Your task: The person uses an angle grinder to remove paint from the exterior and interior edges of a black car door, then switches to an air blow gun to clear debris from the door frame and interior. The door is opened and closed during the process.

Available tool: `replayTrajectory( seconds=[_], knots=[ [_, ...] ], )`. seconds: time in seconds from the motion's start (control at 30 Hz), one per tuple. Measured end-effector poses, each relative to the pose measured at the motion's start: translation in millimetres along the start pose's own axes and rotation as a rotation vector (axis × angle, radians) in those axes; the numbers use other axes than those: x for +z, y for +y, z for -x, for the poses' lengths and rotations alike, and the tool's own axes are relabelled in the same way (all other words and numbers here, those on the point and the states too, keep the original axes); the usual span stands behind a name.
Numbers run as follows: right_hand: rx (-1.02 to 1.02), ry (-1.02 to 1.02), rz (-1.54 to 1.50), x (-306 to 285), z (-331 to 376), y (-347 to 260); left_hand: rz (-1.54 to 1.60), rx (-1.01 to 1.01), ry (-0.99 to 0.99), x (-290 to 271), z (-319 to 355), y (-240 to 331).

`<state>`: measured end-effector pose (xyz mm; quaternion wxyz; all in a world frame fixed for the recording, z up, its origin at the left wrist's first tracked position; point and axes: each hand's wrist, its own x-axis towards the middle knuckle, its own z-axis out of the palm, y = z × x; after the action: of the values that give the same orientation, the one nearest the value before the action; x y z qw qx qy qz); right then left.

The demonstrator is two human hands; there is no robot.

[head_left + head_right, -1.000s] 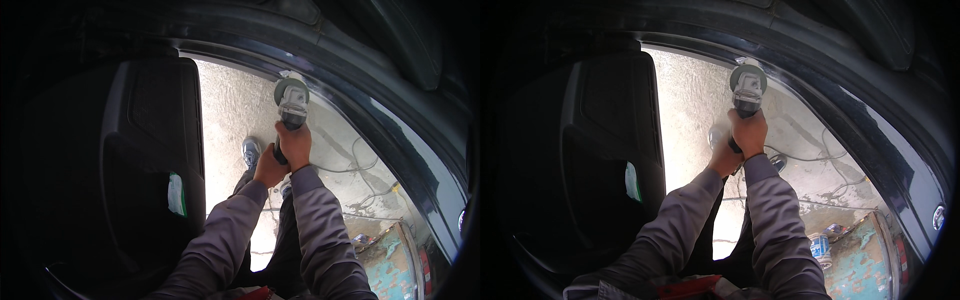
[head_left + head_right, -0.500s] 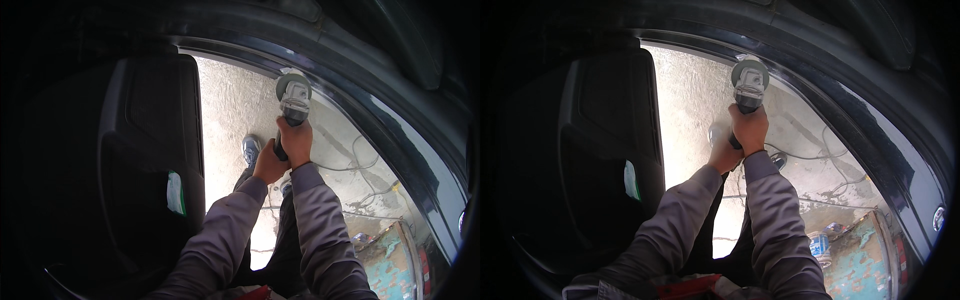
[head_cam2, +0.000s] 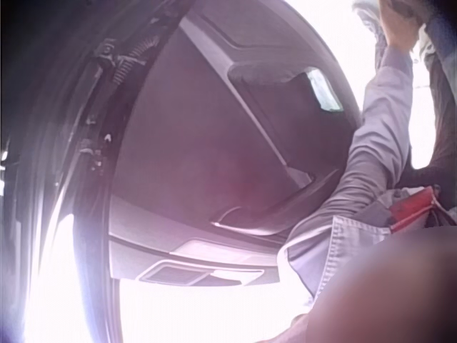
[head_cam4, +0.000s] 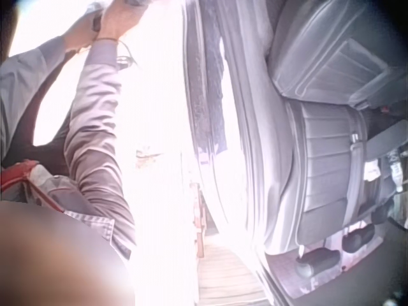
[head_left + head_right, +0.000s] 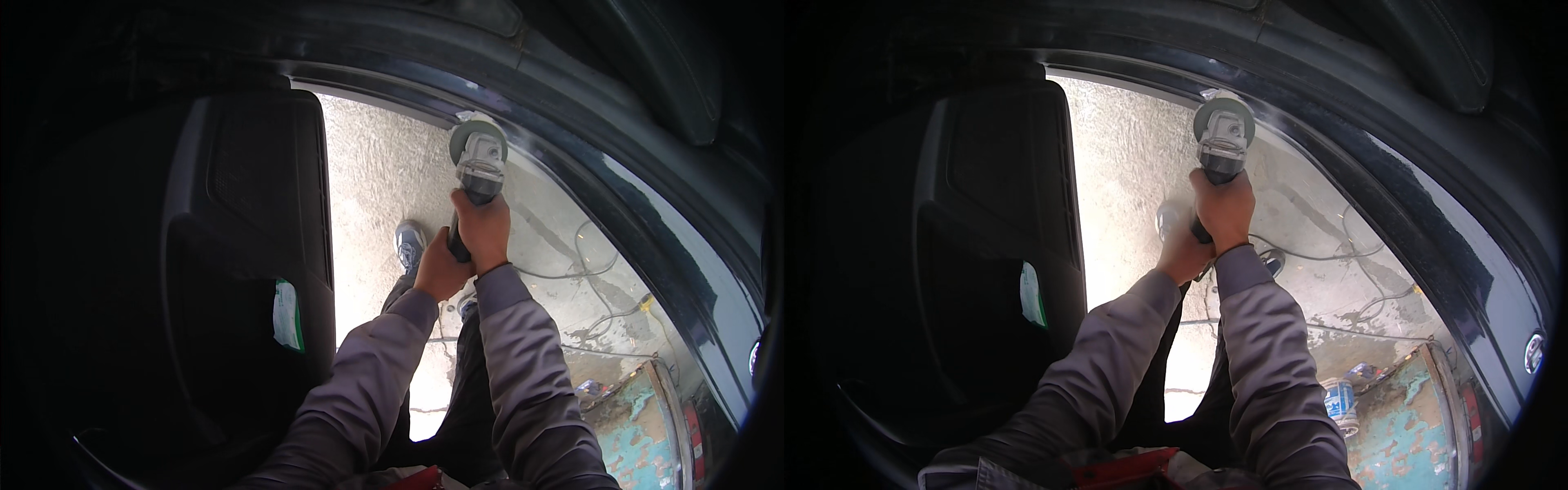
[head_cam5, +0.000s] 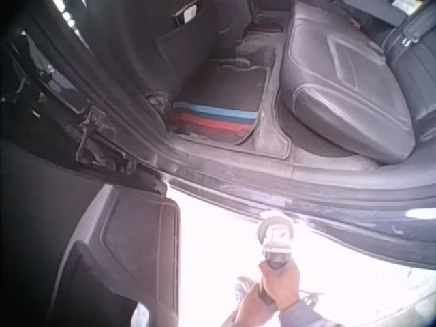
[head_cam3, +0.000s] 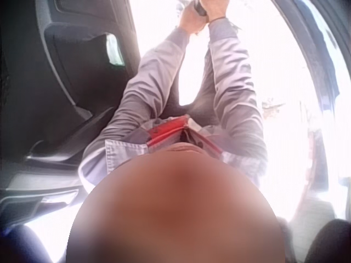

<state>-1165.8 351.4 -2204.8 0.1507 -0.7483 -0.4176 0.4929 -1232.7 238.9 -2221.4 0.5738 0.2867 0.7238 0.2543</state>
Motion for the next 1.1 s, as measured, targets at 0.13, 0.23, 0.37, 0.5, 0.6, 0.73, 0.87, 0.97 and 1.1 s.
replayTrajectory(
  seconds=[0.13, 0.23, 0.37, 0.5, 0.6, 0.73, 0.87, 0.97, 1.1],
  knots=[
    [-0.016, -0.002, 0.027, -1, -1, 0, 0.072, -0.023, 0.006, 2, -1, -3],
    [0.040, -0.022, 0.019, -4, -3, -3, 0.035, -0.004, -0.013, 3, -2, 0],
    [0.043, -0.040, 0.046, -9, -5, -6, 0.080, -0.005, -0.019, 3, -2, 7],
    [0.050, -0.036, 0.020, -10, -9, -3, 0.025, 0.005, -0.020, 5, -6, 7],
    [0.037, -0.032, -0.006, -5, -10, 2, -0.013, 0.039, 0.005, 6, -7, -2],
    [-0.049, 0.016, 0.049, 1, 0, 13, 0.106, -0.004, -0.007, 9, 1, -14],
    [0.020, -0.025, 0.010, -3, 0, 21, 0.087, -0.082, -0.048, 11, 4, -14],
    [-0.022, -0.029, -0.017, -5, -8, 19, 0.055, -0.083, -0.046, 11, -2, -7],
    [-0.037, 0.019, 0.020, -2, -12, 13, 0.123, -0.102, -0.066, 9, -8, 1]
  ],
)
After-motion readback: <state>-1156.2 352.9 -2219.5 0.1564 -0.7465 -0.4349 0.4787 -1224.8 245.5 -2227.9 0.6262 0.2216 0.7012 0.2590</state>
